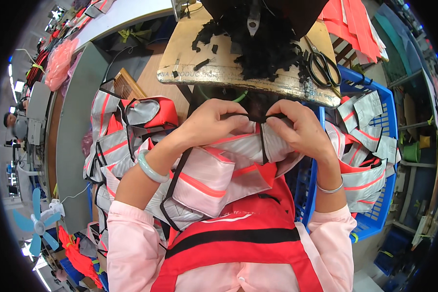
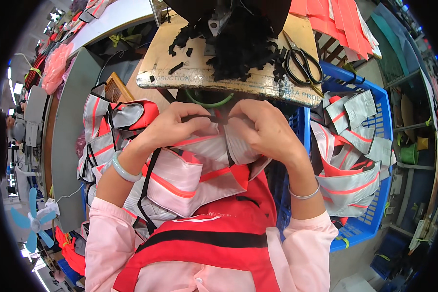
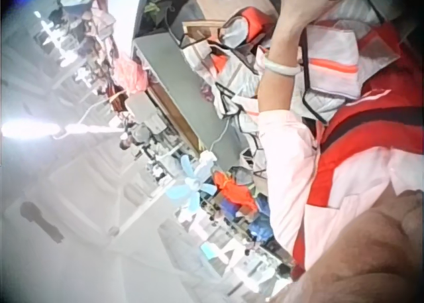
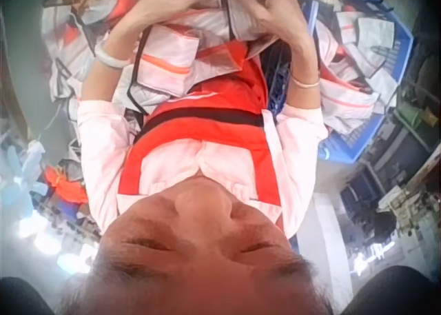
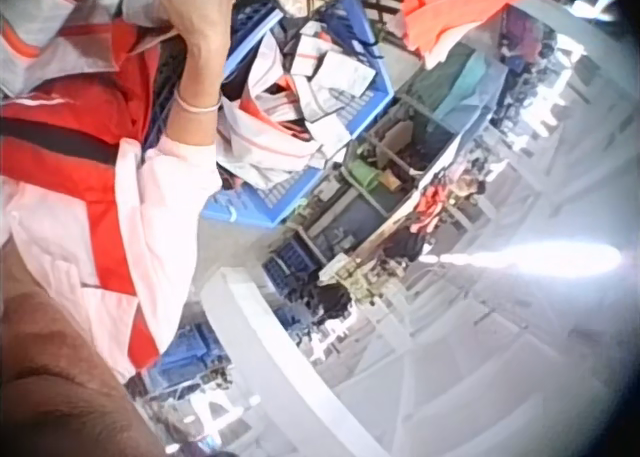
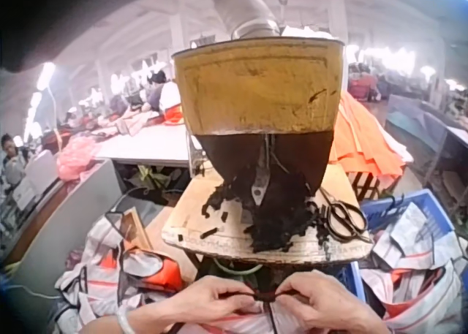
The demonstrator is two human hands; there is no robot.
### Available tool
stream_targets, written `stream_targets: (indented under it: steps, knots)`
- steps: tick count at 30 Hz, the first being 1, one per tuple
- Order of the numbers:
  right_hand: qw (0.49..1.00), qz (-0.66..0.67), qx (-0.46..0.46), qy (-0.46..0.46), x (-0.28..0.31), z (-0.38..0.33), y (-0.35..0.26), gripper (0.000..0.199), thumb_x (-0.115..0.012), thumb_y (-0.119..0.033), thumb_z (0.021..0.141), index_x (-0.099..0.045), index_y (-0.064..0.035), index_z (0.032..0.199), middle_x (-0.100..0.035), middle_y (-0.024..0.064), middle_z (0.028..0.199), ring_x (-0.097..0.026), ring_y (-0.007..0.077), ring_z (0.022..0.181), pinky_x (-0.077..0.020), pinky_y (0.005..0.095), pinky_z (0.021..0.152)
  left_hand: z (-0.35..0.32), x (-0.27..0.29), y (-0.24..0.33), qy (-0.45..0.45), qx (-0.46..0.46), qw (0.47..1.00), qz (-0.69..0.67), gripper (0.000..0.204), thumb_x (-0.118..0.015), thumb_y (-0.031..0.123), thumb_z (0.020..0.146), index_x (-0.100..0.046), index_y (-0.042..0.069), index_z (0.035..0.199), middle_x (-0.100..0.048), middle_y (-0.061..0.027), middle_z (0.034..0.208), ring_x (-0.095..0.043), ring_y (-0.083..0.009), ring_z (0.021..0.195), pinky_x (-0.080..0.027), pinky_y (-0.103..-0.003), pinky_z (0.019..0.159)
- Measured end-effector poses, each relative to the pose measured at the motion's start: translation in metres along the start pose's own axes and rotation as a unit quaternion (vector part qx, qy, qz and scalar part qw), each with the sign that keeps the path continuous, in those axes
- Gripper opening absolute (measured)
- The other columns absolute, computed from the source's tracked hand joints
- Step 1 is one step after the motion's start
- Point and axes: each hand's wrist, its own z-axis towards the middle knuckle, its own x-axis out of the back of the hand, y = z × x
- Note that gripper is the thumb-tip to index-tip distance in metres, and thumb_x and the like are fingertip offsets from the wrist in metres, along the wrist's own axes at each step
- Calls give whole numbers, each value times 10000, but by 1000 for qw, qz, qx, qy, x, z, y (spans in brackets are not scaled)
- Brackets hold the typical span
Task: The person is sewing reflective safety bags at a workstation. They repeatedly pick up a bag, align the edges under a sewing machine, and sew a seam. After sewing, they use scissors to trim excess black trim or thread from the bag's edge before moving to the next item.
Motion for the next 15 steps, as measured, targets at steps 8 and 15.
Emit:
stream_targets:
  steps: [8, 15]
  knots:
    - [974, 181, -66, 119, -14, 27, 1, 160, -582, -116, 877, -612, 25, 946, -633, 76, 791, -561, 107, 761, -466, 268, 684, 22, 26, 21, 76, -29, 997, -12, 217, -628, 144, 866, -665, -49, 959, -662, -45, 786, -588, -89, 737, -486, -249, 689]
    - [938, 288, -92, 172, -20, 62, 4, 158, -581, -143, 927, -609, 6, 971, -566, -37, 762, -499, 27, 718, -402, 202, 610, 46, 49, 36, 103, -21, 994, 7, 235, -643, 213, 876, -676, -13, 929, -625, -2, 792, -545, -67, 750, -443, -229, 676]
